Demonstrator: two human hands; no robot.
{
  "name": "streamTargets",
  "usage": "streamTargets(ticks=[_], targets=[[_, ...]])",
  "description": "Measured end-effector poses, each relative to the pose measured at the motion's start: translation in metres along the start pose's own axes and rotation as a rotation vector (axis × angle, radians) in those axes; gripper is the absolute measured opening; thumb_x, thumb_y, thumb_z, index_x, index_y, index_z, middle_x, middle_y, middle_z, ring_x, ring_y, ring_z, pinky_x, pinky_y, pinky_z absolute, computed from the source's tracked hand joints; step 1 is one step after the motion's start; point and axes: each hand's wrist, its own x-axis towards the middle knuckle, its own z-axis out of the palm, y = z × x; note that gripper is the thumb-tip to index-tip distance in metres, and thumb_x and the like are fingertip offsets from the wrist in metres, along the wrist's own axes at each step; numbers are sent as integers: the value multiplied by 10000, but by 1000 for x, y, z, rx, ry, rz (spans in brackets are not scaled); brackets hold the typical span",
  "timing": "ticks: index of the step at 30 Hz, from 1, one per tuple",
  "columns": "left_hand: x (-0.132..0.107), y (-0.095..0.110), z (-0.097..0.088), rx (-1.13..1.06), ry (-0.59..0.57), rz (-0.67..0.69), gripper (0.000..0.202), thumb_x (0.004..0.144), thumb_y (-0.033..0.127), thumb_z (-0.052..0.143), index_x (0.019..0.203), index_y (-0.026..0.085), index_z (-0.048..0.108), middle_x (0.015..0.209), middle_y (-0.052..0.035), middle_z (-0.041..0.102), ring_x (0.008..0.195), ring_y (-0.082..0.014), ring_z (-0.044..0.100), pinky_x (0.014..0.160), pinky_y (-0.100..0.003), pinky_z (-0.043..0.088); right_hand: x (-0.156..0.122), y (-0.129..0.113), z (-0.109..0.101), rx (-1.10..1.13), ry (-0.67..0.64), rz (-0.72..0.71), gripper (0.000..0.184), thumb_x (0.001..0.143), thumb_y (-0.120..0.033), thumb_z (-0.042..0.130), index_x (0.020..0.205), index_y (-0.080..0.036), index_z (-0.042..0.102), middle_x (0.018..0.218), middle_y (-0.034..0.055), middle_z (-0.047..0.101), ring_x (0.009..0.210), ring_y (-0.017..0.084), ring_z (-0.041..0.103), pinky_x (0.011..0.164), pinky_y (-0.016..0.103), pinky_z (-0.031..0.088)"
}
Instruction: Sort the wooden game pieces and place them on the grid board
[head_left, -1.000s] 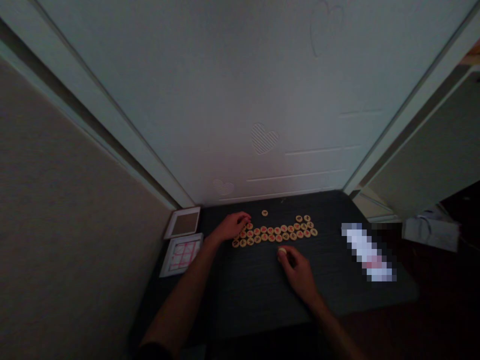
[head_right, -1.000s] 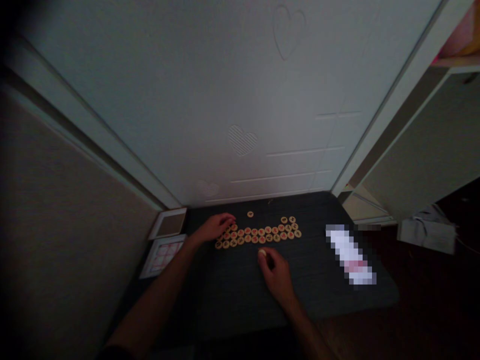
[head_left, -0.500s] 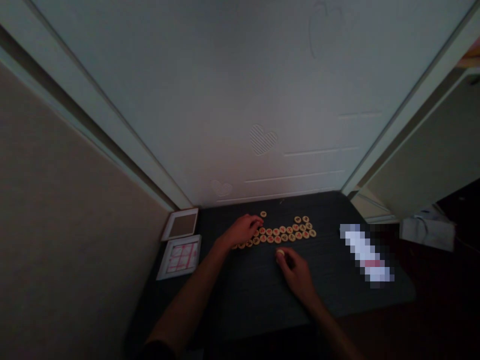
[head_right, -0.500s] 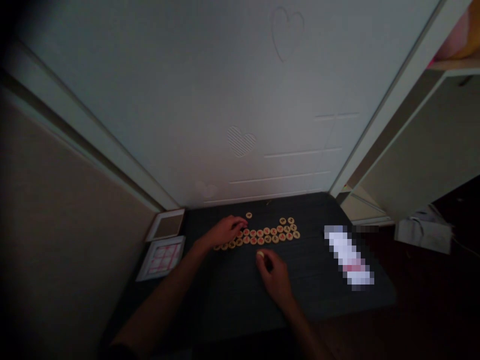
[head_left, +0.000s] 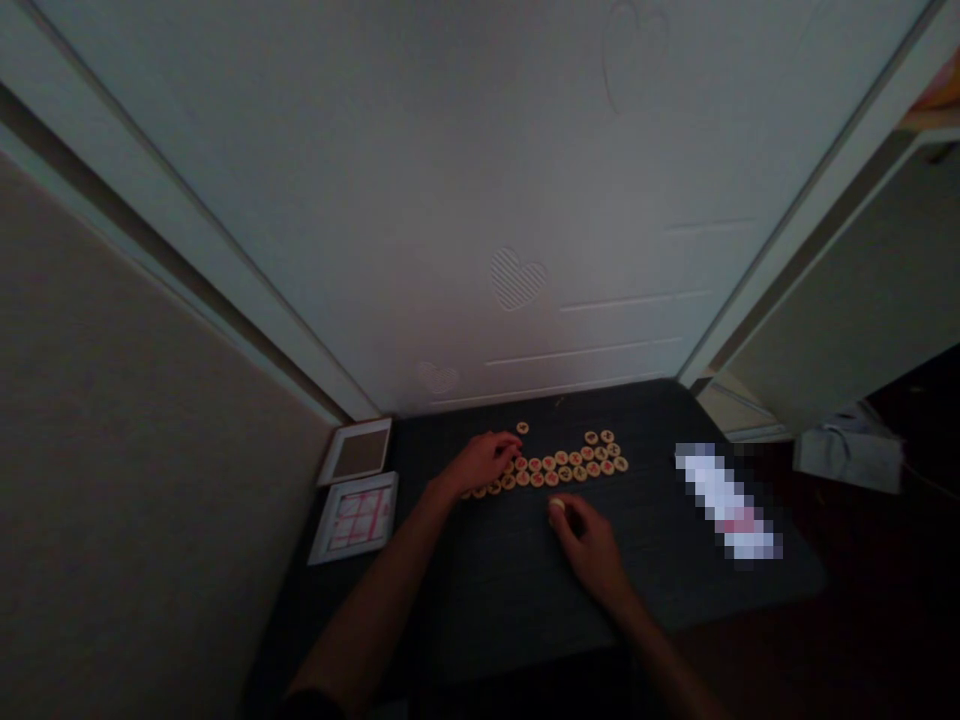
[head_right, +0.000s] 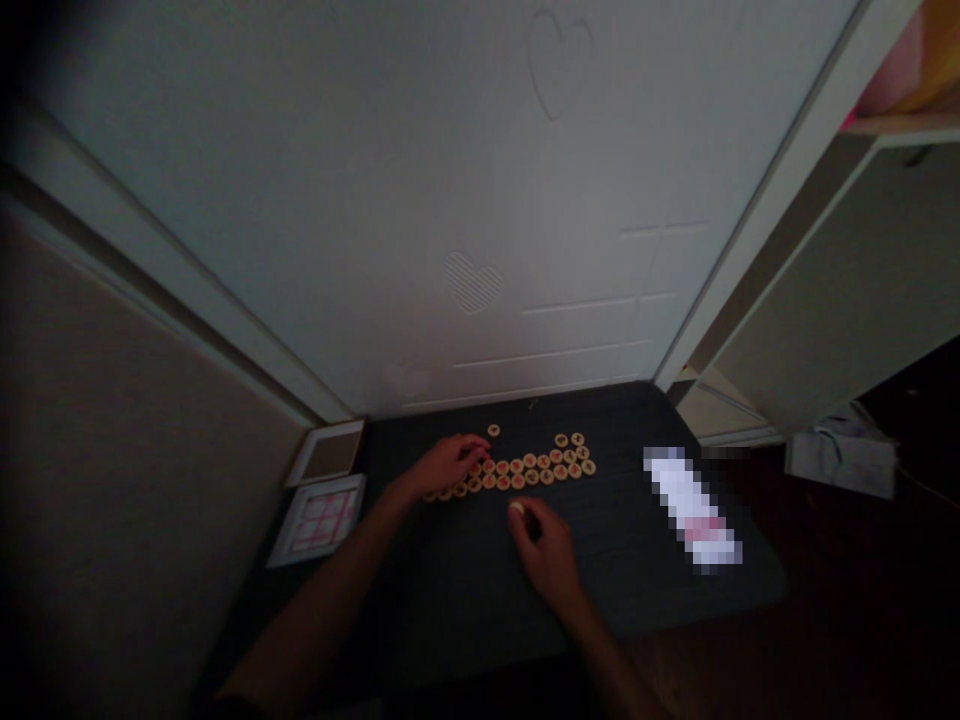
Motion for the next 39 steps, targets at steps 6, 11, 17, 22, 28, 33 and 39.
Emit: streamTargets(ticks=[6,11,17,22,28,33,39], targets=[[-5,13,-7,9,62,-5,296,982,362,496,1123,221,714,1136,-55,744,1083,-212,667,983,-319,492,1,3,1,37,-3,51,383,942,-538,567,1029,-203,731,934,65,758,827,218,696,768,300,541],[-33,48,5,-94,128,41,286,992,394,507,1155,256,698,1151,-45,721,1083,-205,649,998,-325,486,5,4,-2,121,-14,123,446,956,-587,517,1034,-198,719,906,61,747,793,209,683,722,286,538],[-63,72,53,-291,234,33,245,980,384,548,1116,251,703,1094,-46,738,956,-196,675,897,-337,528,9,3,-5,181,-29,140,475,947,-611,515,1059,-196,718,909,60,741,746,200,655,706,293,526],[-73,68,86,-448,448,-73,201,960,352,574,1026,212,703,1006,-51,745,908,-200,694,803,-323,546,7,0,-4,227,-12,146,442,904,-603,601,1004,-188,714,920,79,748,839,230,687,762,313,540],[-87,65,102,-475,487,-57,164,934,312,618,1035,207,694,978,-47,724,875,-183,684,767,-295,543,7,3,3,236,89,190,447,881,-614,619,991,-189,704,864,74,740,789,236,698,727,328,555],[-90,63,103,-472,470,-25,185,927,283,623,1090,221,684,977,-41,714,873,-177,673,780,-288,540,9,2,12,219,114,158,423,865,-602,641,956,-197,718,911,80,755,845,249,713,779,334,559],[-90,63,103,-450,453,-1,98,912,269,638,973,218,696,942,-31,674,802,-157,644,736,-260,523,8,-4,16,243,66,164,399,880,-589,632,946,-206,720,892,69,759,838,244,710,765,322,555]])
